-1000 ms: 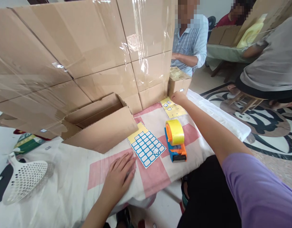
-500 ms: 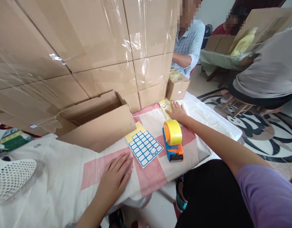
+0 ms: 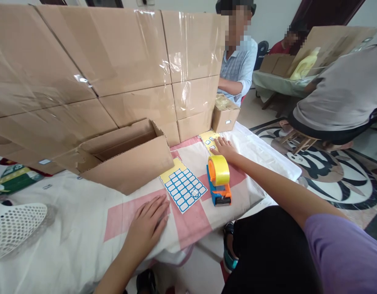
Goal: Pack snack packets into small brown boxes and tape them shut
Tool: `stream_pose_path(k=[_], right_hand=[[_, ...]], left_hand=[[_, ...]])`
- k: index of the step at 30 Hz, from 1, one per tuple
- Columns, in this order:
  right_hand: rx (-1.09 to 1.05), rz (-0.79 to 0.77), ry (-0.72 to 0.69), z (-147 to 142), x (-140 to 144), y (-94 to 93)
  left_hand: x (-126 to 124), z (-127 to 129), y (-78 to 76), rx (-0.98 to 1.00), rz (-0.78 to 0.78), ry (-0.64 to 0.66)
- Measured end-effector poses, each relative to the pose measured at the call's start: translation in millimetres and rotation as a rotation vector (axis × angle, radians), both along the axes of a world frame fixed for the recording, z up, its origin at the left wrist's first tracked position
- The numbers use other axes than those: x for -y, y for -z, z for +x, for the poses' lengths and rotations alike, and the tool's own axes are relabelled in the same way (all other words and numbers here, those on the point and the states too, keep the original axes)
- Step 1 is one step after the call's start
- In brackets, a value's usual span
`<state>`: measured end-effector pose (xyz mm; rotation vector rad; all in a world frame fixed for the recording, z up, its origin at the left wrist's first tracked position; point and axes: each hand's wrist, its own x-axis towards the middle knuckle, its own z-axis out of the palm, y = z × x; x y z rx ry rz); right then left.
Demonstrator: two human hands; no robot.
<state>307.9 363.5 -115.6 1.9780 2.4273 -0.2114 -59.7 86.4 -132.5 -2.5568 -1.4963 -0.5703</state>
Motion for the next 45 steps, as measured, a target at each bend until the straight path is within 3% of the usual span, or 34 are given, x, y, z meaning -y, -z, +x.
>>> stream_pose_path(k=[7,17,23,30,37,45], right_hand=[[-0.004,0.011,-0.040,-1.2,-1.4,2.3],[-0.060,0.070,-0.036,-20.0,-26.0,10.0],[-0.166,0.211,-0.013,-25.0,-24.8,-3.9],[-0.228,0.328,0.021,0.2,-4.8,-23.1],[-0.140,0.233,-0.137,-1.8,-8.0,-18.7],[-0.031,0.093,-0.091,-14.3,-8.9,1.5]], left_hand=[[1.5,1.4,-0.8,-0.038,-0.012,-0.025],[0.2,3.2,-4.3,-0.029,-0.043,-0.023],[1.4,4.3,-4.4,-0.016,-0.066,-0.039],[1.3,5.5,-1.5,-0.008,-0.045,-0.042],[6.3,8.4,3.6,0.006,-0.072,-0.076],[7.0,7.5,5.6,0.033,-0.079,-0.085]])
